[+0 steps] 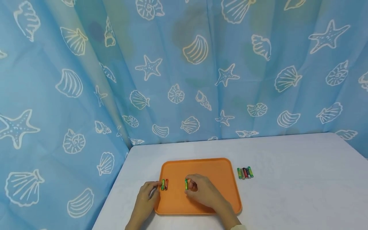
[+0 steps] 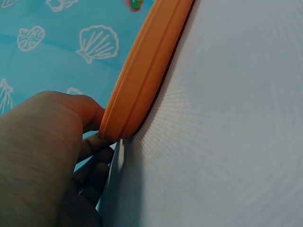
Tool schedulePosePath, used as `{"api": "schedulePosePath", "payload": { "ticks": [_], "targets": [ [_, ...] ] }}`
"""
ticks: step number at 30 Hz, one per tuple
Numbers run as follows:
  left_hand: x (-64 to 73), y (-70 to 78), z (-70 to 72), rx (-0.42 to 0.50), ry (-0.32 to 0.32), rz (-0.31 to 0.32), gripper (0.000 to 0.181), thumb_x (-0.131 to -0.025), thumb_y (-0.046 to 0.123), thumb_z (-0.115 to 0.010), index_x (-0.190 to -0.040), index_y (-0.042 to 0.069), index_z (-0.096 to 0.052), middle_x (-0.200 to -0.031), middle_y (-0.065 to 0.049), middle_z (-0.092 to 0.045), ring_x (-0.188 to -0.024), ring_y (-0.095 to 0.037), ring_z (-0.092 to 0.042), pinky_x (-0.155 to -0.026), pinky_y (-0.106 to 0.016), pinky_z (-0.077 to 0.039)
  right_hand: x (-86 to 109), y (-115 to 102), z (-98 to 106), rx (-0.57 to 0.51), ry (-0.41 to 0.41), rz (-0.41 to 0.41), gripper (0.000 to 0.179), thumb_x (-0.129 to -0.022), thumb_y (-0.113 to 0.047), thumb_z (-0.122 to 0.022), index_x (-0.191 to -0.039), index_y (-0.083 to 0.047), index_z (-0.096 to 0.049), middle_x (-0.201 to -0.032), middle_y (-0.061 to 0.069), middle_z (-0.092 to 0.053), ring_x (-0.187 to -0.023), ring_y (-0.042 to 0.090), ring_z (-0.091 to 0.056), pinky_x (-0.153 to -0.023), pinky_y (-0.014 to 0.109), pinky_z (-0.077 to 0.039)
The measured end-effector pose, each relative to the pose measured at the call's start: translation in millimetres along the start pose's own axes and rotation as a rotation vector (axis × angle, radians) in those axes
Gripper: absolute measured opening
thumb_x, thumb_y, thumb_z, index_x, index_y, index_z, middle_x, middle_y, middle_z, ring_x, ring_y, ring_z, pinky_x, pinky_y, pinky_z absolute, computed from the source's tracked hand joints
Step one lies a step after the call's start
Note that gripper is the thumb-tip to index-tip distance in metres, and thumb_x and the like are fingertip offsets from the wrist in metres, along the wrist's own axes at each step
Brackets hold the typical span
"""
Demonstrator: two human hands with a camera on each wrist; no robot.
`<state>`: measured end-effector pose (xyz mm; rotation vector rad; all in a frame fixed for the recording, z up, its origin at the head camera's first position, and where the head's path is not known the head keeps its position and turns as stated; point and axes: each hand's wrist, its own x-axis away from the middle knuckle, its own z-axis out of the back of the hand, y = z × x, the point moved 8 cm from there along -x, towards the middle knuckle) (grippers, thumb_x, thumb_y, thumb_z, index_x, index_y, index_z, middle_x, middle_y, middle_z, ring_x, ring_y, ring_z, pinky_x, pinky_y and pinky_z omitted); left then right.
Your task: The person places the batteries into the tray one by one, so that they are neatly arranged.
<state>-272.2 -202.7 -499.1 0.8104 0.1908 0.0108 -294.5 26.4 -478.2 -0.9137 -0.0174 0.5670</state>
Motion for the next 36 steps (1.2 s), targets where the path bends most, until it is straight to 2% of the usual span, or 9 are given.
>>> {"api": "schedulePosePath", "payload": {
  "ticks": [11,21,27,34,36],
  "targets": [
    [1.0,-3.8,-1.1,-0.007,0.004,0.032,0.026,-0.096,0.014,-0.062,-0.119,0.022,-0.069,-0.118,0.007,-0.058,-0.117,-0.02,-0.05,-0.105,-0.05,-0.043,-5.7,-0.3,-9.0,-0.004,0.024,0.007,0.044,-0.087,-0.02,-0.079,-0.125,-0.002,-0.065,-0.086,-0.008,-0.059,-0.079,0.009,-0.055,-0.071,0.024,-0.052],
    [-0.4,-4.2,-0.4,-0.006,0.011,0.0,0.026,-0.096,0.013,-0.062,-0.12,0.021,-0.069,-0.118,0.007,-0.058,-0.117,-0.02,-0.05,-0.105,-0.049,-0.043,-17.0,-10.1,-29.9,-0.018,-0.015,0.005,0.045,-0.087,-0.022,-0.079,-0.125,-0.002,-0.065,-0.086,-0.007,-0.058,-0.077,0.01,-0.053,-0.067,0.024,-0.048],
    [-0.4,-2.7,0.7,-0.007,0.008,0.006,0.026,-0.096,0.014,-0.061,-0.121,0.021,-0.069,-0.119,0.007,-0.058,-0.118,-0.019,-0.05,-0.105,-0.048,-0.043,-24.0,-10.9,-38.6,0.065,0.019,0.017,0.042,-0.085,-0.025,-0.08,-0.121,-0.007,-0.068,-0.079,-0.008,-0.054,-0.074,0.008,-0.049,-0.065,0.025,-0.043],
    [2.4,1.6,4.3,0.003,0.031,-0.044,0.026,-0.097,0.013,-0.062,-0.121,0.017,-0.069,-0.119,0.004,-0.059,-0.118,-0.021,-0.051,-0.104,-0.049,-0.044,-34.7,-13.7,-46.2,0.178,0.057,0.044,0.043,-0.086,-0.035,-0.08,-0.119,-0.011,-0.07,-0.071,-0.011,-0.047,-0.077,0.008,-0.045,-0.072,0.031,-0.037],
    [3.5,1.0,3.3,-0.002,0.026,-0.037,0.026,-0.097,0.014,-0.061,-0.122,0.017,-0.069,-0.119,0.005,-0.059,-0.119,-0.021,-0.05,-0.104,-0.048,-0.044,-35.8,-13.4,-47.6,0.192,0.062,0.049,0.042,-0.085,-0.035,-0.08,-0.118,-0.01,-0.07,-0.07,-0.011,-0.046,-0.076,0.008,-0.044,-0.072,0.03,-0.036]
  ]
}}
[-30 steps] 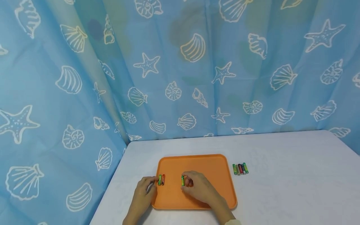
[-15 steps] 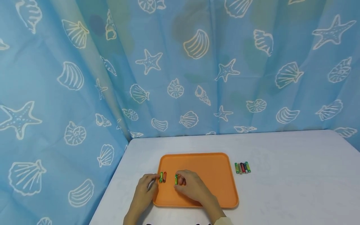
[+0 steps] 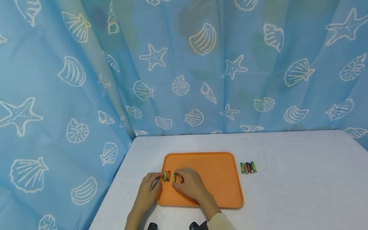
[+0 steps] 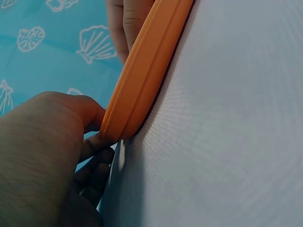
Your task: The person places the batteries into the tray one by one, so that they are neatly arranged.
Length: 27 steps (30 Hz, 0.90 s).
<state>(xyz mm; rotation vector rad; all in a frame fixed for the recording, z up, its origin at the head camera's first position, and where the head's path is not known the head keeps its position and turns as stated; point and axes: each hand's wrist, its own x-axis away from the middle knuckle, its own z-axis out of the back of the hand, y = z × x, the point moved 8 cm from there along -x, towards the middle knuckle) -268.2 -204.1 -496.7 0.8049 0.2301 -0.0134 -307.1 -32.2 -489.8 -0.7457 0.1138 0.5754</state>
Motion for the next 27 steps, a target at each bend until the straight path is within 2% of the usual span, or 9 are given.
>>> {"api": "schedulePosePath", "payload": {
  "ticks": [5,9,19,27],
  "targets": [
    [-1.0,-2.1,-0.4,-0.006,-0.011,0.036,0.026,-0.098,0.017,-0.061,-0.123,0.019,-0.069,-0.121,0.006,-0.059,-0.12,-0.019,-0.05,-0.106,-0.047,-0.044,-3.3,0.3,-2.1,0.011,0.004,-0.007,0.043,-0.084,-0.036,-0.081,-0.117,-0.011,-0.07,-0.07,-0.011,-0.046,-0.073,0.007,-0.043,-0.069,0.029,-0.035],
    [-0.4,-2.5,0.0,0.003,-0.013,0.039,0.026,-0.098,0.016,-0.061,-0.123,0.019,-0.069,-0.121,0.006,-0.059,-0.12,-0.019,-0.05,-0.106,-0.047,-0.043,-6.0,0.1,-3.9,0.005,0.002,-0.016,0.044,-0.083,-0.036,-0.082,-0.119,-0.012,-0.07,-0.07,-0.011,-0.046,-0.073,0.007,-0.043,-0.067,0.028,-0.035],
    [1.5,0.5,-0.1,-0.01,-0.003,-0.003,0.026,-0.099,0.017,-0.06,-0.123,0.017,-0.069,-0.121,0.005,-0.059,-0.12,-0.019,-0.05,-0.104,-0.045,-0.046,-13.2,-1.0,-8.2,0.065,0.029,0.001,0.04,-0.084,-0.036,-0.082,-0.116,-0.016,-0.071,-0.067,-0.014,-0.043,-0.067,0.006,-0.041,-0.064,0.027,-0.034],
    [0.8,1.4,0.9,-0.009,0.014,-0.017,0.025,-0.098,0.014,-0.061,-0.122,0.016,-0.069,-0.12,0.004,-0.06,-0.118,-0.02,-0.051,-0.102,-0.047,-0.047,-13.8,-3.2,-8.2,0.073,0.014,-0.031,0.052,-0.083,-0.039,-0.081,-0.126,-0.012,-0.068,-0.068,-0.013,-0.044,-0.07,0.007,-0.042,-0.066,0.027,-0.033]
  ]
}}
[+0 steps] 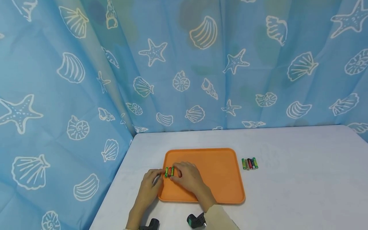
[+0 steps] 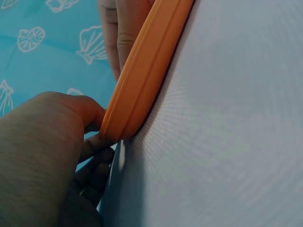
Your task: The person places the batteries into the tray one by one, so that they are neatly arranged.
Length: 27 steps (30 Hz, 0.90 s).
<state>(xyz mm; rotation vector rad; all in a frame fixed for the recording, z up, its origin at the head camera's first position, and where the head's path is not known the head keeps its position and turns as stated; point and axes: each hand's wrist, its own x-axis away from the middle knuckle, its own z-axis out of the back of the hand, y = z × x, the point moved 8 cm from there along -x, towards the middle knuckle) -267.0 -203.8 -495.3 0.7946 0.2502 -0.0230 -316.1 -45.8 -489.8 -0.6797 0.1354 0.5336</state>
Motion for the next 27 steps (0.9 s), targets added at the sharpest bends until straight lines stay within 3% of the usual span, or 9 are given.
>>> {"api": "schedulePosePath", "payload": {
  "ticks": [5,10,14,22,27],
  "targets": [
    [-2.0,1.9,-0.5,-0.008,-0.004,0.002,0.025,-0.098,0.014,-0.061,-0.122,0.016,-0.069,-0.12,0.003,-0.06,-0.118,-0.02,-0.052,-0.102,-0.047,-0.046,0.8,0.4,2.6,-0.008,-0.006,0.0,0.058,-0.084,-0.038,-0.081,-0.131,-0.009,-0.064,-0.07,-0.013,-0.045,-0.073,0.008,-0.043,-0.07,0.028,-0.036],
    [-1.3,2.3,0.2,-0.007,-0.001,-0.004,0.025,-0.098,0.013,-0.061,-0.121,0.015,-0.069,-0.119,0.002,-0.06,-0.118,-0.022,-0.052,-0.102,-0.047,-0.046,6.5,-0.7,9.0,-0.133,-0.013,0.046,0.044,-0.089,-0.025,-0.078,-0.126,-0.006,-0.065,-0.077,-0.01,-0.051,-0.077,0.009,-0.048,-0.075,0.03,-0.044],
    [0.2,-0.7,-1.1,-0.003,-0.015,0.026,0.025,-0.098,0.015,-0.061,-0.122,0.018,-0.069,-0.12,0.004,-0.059,-0.119,-0.02,-0.051,-0.105,-0.047,-0.044,14.9,1.7,20.5,-0.211,-0.046,0.053,0.034,-0.093,-0.016,-0.073,-0.124,-0.005,-0.066,-0.085,-0.01,-0.055,-0.078,0.007,-0.052,-0.069,0.026,-0.05],
    [0.1,-0.3,-0.1,0.002,-0.014,0.05,0.026,-0.097,0.016,-0.061,-0.122,0.019,-0.069,-0.12,0.006,-0.059,-0.12,-0.019,-0.05,-0.106,-0.047,-0.044,29.2,7.4,61.1,-0.198,-0.054,0.003,0.028,-0.095,-0.016,-0.069,-0.121,-0.007,-0.068,-0.087,-0.014,-0.057,-0.079,0.006,-0.054,-0.069,0.025,-0.052],
    [0.1,0.2,-1.6,0.017,-0.024,0.052,0.026,-0.098,0.017,-0.06,-0.123,0.019,-0.069,-0.121,0.005,-0.059,-0.12,-0.02,-0.05,-0.106,-0.048,-0.043,36.7,7.2,79.2,-0.173,-0.044,0.02,0.024,-0.095,-0.014,-0.069,-0.118,-0.009,-0.069,-0.087,-0.015,-0.057,-0.08,0.005,-0.054,-0.071,0.027,-0.053]
  ]
}}
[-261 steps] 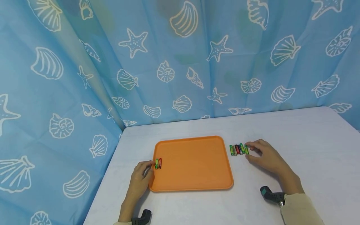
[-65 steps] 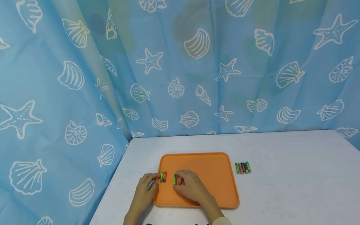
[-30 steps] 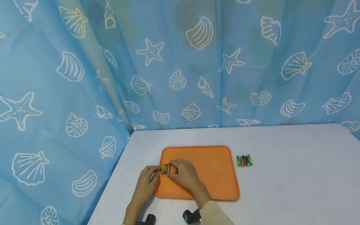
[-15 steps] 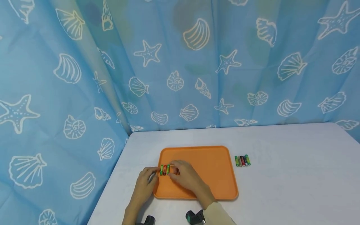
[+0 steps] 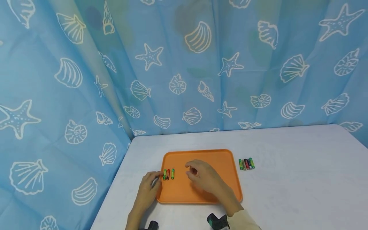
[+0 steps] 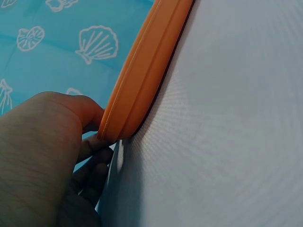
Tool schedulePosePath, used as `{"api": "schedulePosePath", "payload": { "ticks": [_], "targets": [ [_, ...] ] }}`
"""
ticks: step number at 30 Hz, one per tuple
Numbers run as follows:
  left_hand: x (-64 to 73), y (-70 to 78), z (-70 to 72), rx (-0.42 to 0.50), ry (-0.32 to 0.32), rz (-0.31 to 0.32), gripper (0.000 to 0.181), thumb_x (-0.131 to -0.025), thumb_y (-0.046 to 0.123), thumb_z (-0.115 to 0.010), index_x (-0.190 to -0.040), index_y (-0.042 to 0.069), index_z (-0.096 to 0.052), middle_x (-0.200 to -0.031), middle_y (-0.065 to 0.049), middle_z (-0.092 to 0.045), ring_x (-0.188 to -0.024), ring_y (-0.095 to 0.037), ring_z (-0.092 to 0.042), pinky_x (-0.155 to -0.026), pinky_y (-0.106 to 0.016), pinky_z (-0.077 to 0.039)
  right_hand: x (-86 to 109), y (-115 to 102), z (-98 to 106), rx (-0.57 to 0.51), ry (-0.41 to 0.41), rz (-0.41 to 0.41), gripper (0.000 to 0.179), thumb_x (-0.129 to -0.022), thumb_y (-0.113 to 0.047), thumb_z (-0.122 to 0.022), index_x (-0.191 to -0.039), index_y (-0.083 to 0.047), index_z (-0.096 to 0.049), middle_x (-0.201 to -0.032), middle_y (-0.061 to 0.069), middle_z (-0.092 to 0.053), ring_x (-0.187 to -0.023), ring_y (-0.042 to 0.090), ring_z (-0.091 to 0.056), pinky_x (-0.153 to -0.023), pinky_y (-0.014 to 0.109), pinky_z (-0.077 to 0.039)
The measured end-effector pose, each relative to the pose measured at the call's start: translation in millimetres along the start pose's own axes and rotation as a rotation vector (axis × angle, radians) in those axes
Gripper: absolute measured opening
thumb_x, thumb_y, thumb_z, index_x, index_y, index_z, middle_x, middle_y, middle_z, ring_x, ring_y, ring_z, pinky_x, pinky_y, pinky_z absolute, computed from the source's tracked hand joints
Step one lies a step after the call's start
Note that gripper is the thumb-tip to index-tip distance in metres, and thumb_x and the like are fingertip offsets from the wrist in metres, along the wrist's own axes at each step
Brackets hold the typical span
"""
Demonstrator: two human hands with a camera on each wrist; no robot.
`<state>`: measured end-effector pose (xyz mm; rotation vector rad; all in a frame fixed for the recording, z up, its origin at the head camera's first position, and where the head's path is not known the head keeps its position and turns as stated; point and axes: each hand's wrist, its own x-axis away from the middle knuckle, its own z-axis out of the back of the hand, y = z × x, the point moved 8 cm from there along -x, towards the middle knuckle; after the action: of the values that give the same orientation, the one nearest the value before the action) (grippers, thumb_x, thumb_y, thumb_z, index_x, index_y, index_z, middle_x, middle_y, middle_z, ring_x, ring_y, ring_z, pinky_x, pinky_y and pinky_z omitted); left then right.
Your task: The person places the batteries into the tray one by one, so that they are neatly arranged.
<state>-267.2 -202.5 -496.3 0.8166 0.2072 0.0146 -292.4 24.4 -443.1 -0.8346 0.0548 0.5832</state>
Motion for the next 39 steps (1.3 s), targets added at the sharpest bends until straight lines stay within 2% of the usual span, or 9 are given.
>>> {"api": "schedulePosePath", "payload": {
  "ticks": [9,14,21,29,34,39],
  "targets": [
    [0.0,0.3,-0.6,-0.007,0.004,-0.006,0.026,-0.097,0.016,-0.061,-0.122,0.019,-0.069,-0.12,0.006,-0.059,-0.119,-0.02,-0.051,-0.106,-0.047,-0.044,19.6,0.6,19.8,0.107,0.012,0.041,0.021,-0.095,-0.014,-0.069,-0.115,-0.01,-0.07,-0.089,-0.018,-0.057,-0.082,0.002,-0.054,-0.074,0.028,-0.054],
    [1.3,1.6,-0.1,-0.005,0.01,-0.021,0.026,-0.097,0.015,-0.061,-0.122,0.018,-0.069,-0.12,0.005,-0.059,-0.12,-0.02,-0.051,-0.106,-0.048,-0.044,31.0,8.7,33.2,0.115,0.016,0.028,0.023,-0.095,-0.013,-0.068,-0.118,-0.008,-0.069,-0.092,-0.016,-0.059,-0.084,0.003,-0.055,-0.075,0.031,-0.055],
    [1.7,0.8,0.2,0.002,0.012,-0.026,0.026,-0.098,0.015,-0.061,-0.123,0.017,-0.068,-0.121,0.004,-0.059,-0.121,-0.021,-0.05,-0.106,-0.048,-0.043,43.9,36.6,52.1,0.129,0.046,-0.035,0.027,-0.097,-0.015,-0.067,-0.122,-0.005,-0.067,-0.093,-0.013,-0.06,-0.086,0.005,-0.056,-0.075,0.031,-0.056],
    [1.5,0.1,-1.6,-0.003,0.005,-0.024,0.026,-0.098,0.014,-0.06,-0.123,0.017,-0.068,-0.121,0.003,-0.058,-0.121,-0.022,-0.05,-0.106,-0.048,-0.043,54.1,70.5,90.6,0.233,0.216,-0.08,0.033,-0.092,-0.013,-0.072,-0.123,-0.004,-0.066,-0.091,-0.003,-0.055,-0.086,0.019,-0.05,-0.069,0.033,-0.048],
    [1.1,2.3,0.0,0.002,0.004,-0.037,0.026,-0.098,0.013,-0.06,-0.122,0.017,-0.068,-0.12,0.002,-0.059,-0.12,-0.023,-0.051,-0.105,-0.049,-0.044,62.6,96.5,109.1,0.248,0.263,-0.154,0.036,-0.092,-0.013,-0.072,-0.125,-0.003,-0.063,-0.092,0.003,-0.053,-0.084,0.022,-0.045,-0.066,0.033,-0.042],
    [1.6,2.9,1.1,0.011,0.0,-0.04,0.026,-0.098,0.012,-0.06,-0.122,0.016,-0.068,-0.12,0.002,-0.059,-0.121,-0.023,-0.05,-0.105,-0.048,-0.044,71.3,116.2,117.9,0.261,0.305,-0.189,0.035,-0.091,-0.011,-0.072,-0.123,-0.001,-0.064,-0.09,0.004,-0.053,-0.086,0.023,-0.046,-0.074,0.042,-0.048]
  ]
}}
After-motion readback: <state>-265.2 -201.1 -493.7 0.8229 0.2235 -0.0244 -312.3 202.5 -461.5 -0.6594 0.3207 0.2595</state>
